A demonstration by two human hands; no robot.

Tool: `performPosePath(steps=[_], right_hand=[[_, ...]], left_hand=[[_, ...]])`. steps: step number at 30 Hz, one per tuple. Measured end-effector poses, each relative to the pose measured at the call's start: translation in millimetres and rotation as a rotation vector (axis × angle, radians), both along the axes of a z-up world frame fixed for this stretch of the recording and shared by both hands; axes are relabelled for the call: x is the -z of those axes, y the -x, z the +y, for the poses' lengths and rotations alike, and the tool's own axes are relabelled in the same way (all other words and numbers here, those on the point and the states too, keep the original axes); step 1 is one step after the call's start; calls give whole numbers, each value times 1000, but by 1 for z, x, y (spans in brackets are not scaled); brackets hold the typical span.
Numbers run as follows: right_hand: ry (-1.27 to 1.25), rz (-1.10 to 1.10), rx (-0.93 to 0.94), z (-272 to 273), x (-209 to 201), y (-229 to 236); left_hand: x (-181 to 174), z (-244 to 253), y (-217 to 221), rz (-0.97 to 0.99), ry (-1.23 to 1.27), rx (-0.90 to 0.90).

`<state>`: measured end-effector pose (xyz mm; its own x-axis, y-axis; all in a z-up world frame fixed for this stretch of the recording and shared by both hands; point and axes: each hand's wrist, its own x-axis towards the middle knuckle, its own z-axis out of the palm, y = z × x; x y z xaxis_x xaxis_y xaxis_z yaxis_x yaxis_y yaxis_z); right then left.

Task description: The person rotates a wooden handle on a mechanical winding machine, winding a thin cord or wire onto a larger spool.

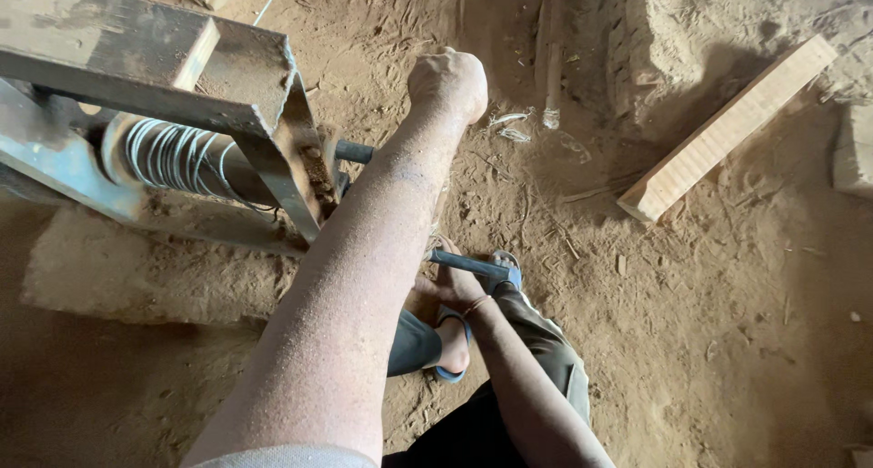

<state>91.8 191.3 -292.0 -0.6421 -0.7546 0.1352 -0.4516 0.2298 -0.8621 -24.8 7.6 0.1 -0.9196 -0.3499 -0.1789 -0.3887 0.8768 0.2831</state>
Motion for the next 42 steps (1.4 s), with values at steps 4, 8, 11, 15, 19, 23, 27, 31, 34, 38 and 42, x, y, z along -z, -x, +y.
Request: performPosePath(steps=[4, 8, 11, 15, 19, 23, 27, 31, 34, 38, 42], right_hand=[[50, 294, 191, -9, 16, 5], [114, 292, 152, -7, 20, 6], [139, 113, 142, -5, 23, -1], [133, 119, 154, -5, 29, 2], [134, 107, 180, -6, 23, -1], [192, 39, 189, -10, 3, -11], [283, 19, 133, -14, -18, -15], [330, 14, 132, -16, -33, -19], [381, -84, 103, -17, -42, -22], [345, -16, 84, -17, -46, -21], [324, -44, 21, -18, -45, -19]], left_hand=[[1, 3, -5, 6, 3, 9], [-1, 2, -5, 19, 3, 11], [1, 3, -3, 18, -4, 12], [4, 0, -2, 13, -7, 2], [6, -2, 6, -3, -7, 7], [11, -6, 22, -8, -9, 15], [13, -10, 40, -99, 7, 23], [14, -14, 51, -142, 12, 30], [12, -15, 56, -178, 20, 58], [10, -15, 56, -199, 24, 74], [16, -15, 60, -185, 33, 65]])
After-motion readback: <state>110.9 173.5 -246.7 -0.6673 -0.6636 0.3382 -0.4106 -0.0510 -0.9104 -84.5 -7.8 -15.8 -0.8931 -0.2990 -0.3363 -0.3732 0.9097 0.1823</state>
